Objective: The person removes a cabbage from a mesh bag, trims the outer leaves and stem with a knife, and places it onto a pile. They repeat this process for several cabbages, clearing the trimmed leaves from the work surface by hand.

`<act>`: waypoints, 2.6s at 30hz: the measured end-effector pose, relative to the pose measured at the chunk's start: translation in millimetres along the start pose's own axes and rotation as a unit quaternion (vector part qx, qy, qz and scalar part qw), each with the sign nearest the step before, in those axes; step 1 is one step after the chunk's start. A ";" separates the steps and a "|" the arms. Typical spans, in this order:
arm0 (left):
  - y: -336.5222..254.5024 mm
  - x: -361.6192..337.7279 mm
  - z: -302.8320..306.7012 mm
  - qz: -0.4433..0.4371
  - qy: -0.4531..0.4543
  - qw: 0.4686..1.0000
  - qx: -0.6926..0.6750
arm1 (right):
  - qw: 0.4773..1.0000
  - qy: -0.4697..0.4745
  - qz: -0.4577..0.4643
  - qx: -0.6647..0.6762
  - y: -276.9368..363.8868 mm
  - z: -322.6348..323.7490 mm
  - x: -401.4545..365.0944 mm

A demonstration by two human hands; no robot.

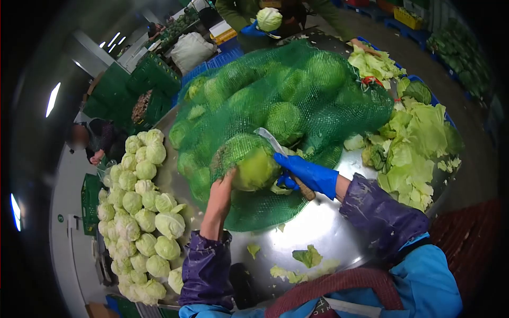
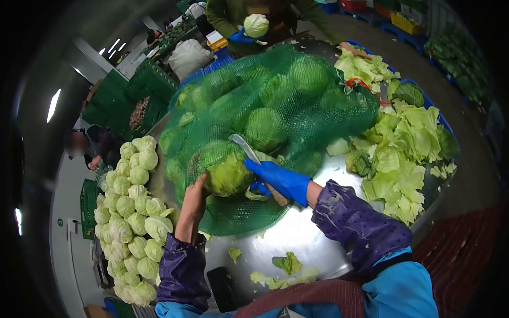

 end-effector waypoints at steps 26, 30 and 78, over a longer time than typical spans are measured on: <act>55.2 -154.8 -164.5 -0.079 0.124 0.989 0.028 | 0.814 -0.215 0.177 -0.510 -64.7 51.8 -234.9; 61.5 -140.8 -174.7 -0.100 0.117 0.983 0.098 | 0.784 -0.173 0.154 -0.576 -40.8 41.0 -250.9; 61.7 -153.3 -142.3 -0.144 0.143 0.968 0.148 | 0.695 -0.413 -0.089 -0.581 -121.5 321.6 -251.3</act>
Point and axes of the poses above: each hand's wrist, its own x-axis towards the middle knuckle, its own z-axis out of the back of the hand, y = z × x, the point moved 10 cm from there along x, towards the middle knuckle, and after that the axes turned 13 degrees about -x, right-handed, at the moved point
